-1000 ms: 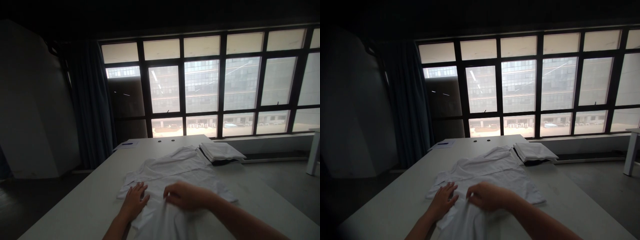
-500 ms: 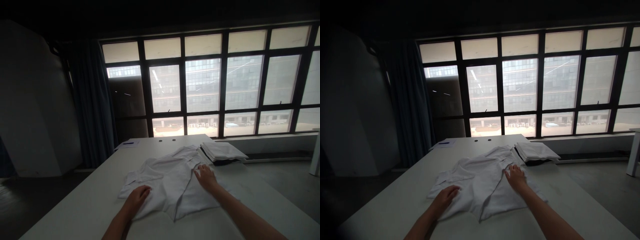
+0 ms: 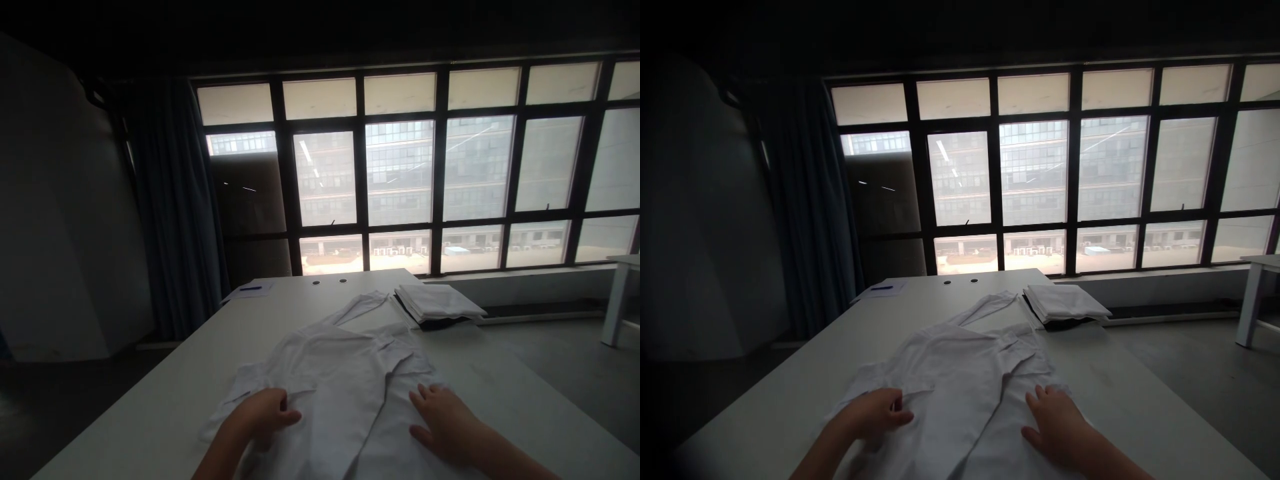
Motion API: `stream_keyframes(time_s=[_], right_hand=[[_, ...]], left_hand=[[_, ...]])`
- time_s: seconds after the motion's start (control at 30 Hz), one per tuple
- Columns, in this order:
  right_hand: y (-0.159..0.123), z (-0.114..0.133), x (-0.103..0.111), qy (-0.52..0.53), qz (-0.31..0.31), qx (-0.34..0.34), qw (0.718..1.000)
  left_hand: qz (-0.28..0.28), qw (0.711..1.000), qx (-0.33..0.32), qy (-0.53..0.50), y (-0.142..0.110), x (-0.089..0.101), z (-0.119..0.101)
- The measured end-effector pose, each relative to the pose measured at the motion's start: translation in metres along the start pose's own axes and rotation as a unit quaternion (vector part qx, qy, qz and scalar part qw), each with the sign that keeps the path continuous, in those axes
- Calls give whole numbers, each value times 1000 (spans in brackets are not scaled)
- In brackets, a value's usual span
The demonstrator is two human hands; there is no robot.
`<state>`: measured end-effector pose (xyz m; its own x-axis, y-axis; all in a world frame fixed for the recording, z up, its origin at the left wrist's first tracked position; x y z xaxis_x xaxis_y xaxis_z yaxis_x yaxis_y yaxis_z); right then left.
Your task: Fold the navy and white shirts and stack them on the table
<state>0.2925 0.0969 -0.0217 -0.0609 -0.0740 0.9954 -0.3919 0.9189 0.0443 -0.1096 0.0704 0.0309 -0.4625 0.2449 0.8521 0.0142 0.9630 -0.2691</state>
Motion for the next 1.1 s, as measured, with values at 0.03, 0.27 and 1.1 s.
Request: stream_keyframes(time_s=[0.03,0.27,1.1], right_hand=[[-5,0,7,0,27,7,1000],[43,-35,31,72,6,-1,997],[139,-53,-17,47,-72,-152,985]], left_hand=[[8,1000,12,24,-7,-3,-7],[27,985,-170,-12,-28,-41,-84],[-32,992,-121,14,28,-73,-42]])
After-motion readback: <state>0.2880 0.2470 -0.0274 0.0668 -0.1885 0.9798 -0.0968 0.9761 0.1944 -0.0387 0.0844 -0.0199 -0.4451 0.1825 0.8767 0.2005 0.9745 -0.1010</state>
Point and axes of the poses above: each hand's wrist, its own y-axis towards the middle knuckle, its own x-axis out of the back of the hand, z = x × y, the point moved 7 cm from there along y, towards the middle knuckle, and after that the axes turned 13 degrees about -y, right-handed, at the moved point
